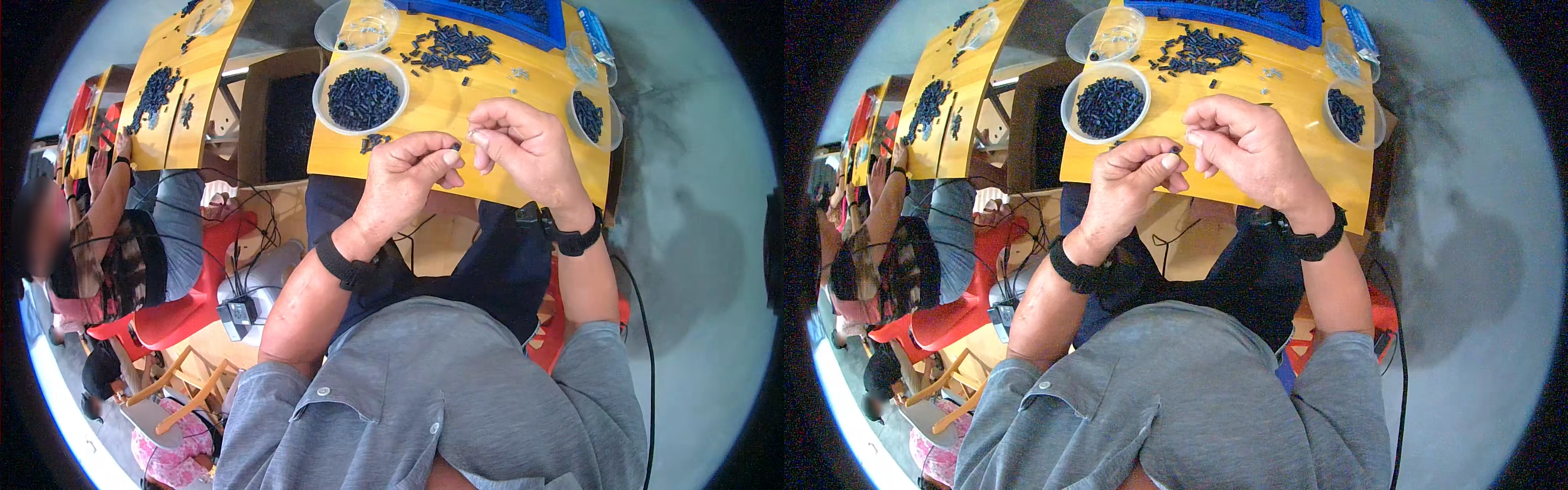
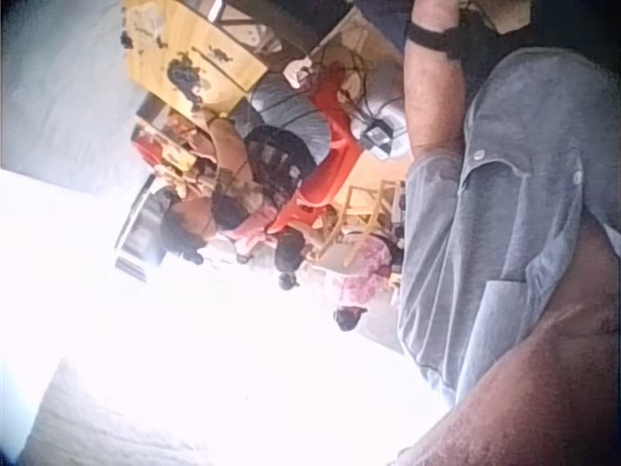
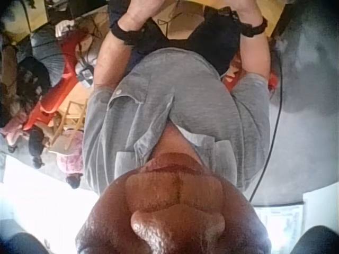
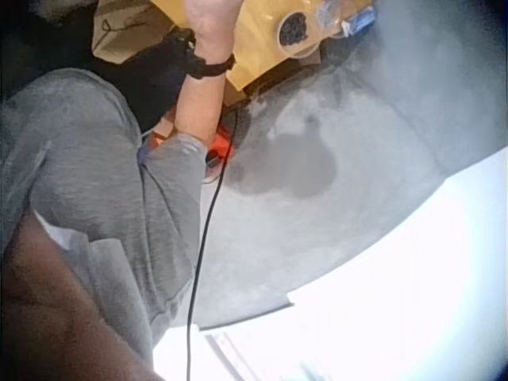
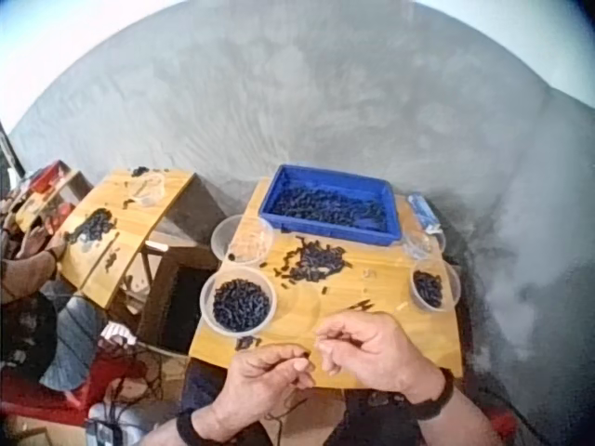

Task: Assembling small blue plastic components by inserting small black and yellow pieces at a workbench.

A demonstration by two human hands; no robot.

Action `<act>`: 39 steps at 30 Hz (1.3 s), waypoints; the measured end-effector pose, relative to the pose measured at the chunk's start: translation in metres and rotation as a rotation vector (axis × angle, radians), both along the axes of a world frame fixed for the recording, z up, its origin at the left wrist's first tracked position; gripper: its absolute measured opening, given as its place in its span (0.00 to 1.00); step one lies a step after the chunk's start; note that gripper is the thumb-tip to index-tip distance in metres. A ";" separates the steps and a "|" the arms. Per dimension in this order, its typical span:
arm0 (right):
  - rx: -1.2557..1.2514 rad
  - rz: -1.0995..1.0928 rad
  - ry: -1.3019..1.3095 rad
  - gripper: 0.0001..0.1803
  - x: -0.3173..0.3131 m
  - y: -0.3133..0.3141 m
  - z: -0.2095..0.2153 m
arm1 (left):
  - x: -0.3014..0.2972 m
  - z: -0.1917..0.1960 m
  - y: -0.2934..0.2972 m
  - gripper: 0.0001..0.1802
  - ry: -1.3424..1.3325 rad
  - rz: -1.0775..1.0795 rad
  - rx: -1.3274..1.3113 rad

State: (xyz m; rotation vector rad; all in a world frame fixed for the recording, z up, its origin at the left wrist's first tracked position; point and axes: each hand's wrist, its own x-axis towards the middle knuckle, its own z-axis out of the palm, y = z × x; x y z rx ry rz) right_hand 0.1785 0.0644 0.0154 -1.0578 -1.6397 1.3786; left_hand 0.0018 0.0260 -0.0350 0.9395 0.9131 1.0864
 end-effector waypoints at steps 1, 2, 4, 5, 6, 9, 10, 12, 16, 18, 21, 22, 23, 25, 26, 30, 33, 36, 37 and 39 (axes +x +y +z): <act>-0.001 0.026 0.002 0.04 -0.001 -0.003 0.003 | -0.001 0.000 -0.003 0.08 0.011 -0.004 0.016; -0.002 0.052 0.003 0.03 -0.003 -0.006 0.006 | -0.002 0.000 -0.006 0.08 0.010 -0.002 0.020; 0.067 0.097 -0.042 0.04 -0.001 -0.008 0.006 | -0.004 0.001 -0.010 0.08 -0.014 -0.016 0.041; 0.133 0.141 -0.087 0.04 0.000 -0.009 0.007 | -0.004 0.002 -0.013 0.08 -0.015 -0.014 0.044; 0.136 0.144 -0.087 0.04 -0.001 -0.010 0.007 | -0.005 0.005 -0.015 0.08 0.006 -0.018 0.040; 0.205 0.196 -0.084 0.05 -0.004 -0.014 0.006 | -0.008 0.009 -0.019 0.08 0.040 -0.029 0.038; 0.219 0.197 -0.101 0.06 -0.006 -0.016 0.006 | -0.009 0.010 -0.020 0.08 0.052 -0.038 0.038; 0.233 0.198 -0.119 0.06 -0.009 -0.018 0.007 | -0.011 0.013 -0.021 0.08 0.052 -0.043 0.031; 0.272 0.203 -0.181 0.07 -0.011 -0.020 0.007 | -0.013 0.014 -0.023 0.07 0.040 -0.048 0.019; 0.283 0.207 -0.214 0.07 -0.011 -0.019 0.007 | -0.013 0.014 -0.023 0.07 0.040 -0.044 0.011; 0.448 0.237 -0.244 0.07 -0.011 -0.017 0.008 | -0.013 0.015 -0.023 0.07 0.067 -0.038 -0.007; 0.456 0.233 -0.247 0.06 -0.012 -0.017 0.008 | -0.013 0.016 -0.023 0.07 0.093 -0.038 -0.016; 0.464 0.230 -0.250 0.05 -0.012 -0.017 0.008 | -0.013 0.016 -0.022 0.07 0.093 -0.038 -0.017; 0.341 0.152 -0.209 0.04 -0.017 -0.021 0.009 | -0.014 0.016 -0.021 0.07 0.064 -0.023 -0.013; 0.219 0.074 -0.167 0.03 -0.018 -0.023 0.009 | -0.014 0.017 -0.020 0.07 0.063 -0.023 -0.014; 0.130 0.108 -0.187 0.02 -0.014 -0.022 0.012 | -0.013 0.020 -0.018 0.06 0.030 -0.018 -0.021; 0.229 0.067 -0.165 0.02 -0.014 -0.023 0.008 | -0.012 0.020 -0.016 0.07 0.017 -0.021 -0.018; 0.279 0.022 -0.139 0.03 -0.015 -0.024 0.002 | -0.012 0.020 -0.014 0.07 0.010 -0.032 -0.029; 0.352 0.023 -0.134 0.04 -0.015 -0.024 -0.001 | -0.011 0.020 -0.014 0.07 0.012 -0.038 -0.043; 0.426 0.022 -0.131 0.05 -0.014 -0.022 -0.004 | -0.011 0.021 -0.013 0.07 -0.001 -0.040 -0.073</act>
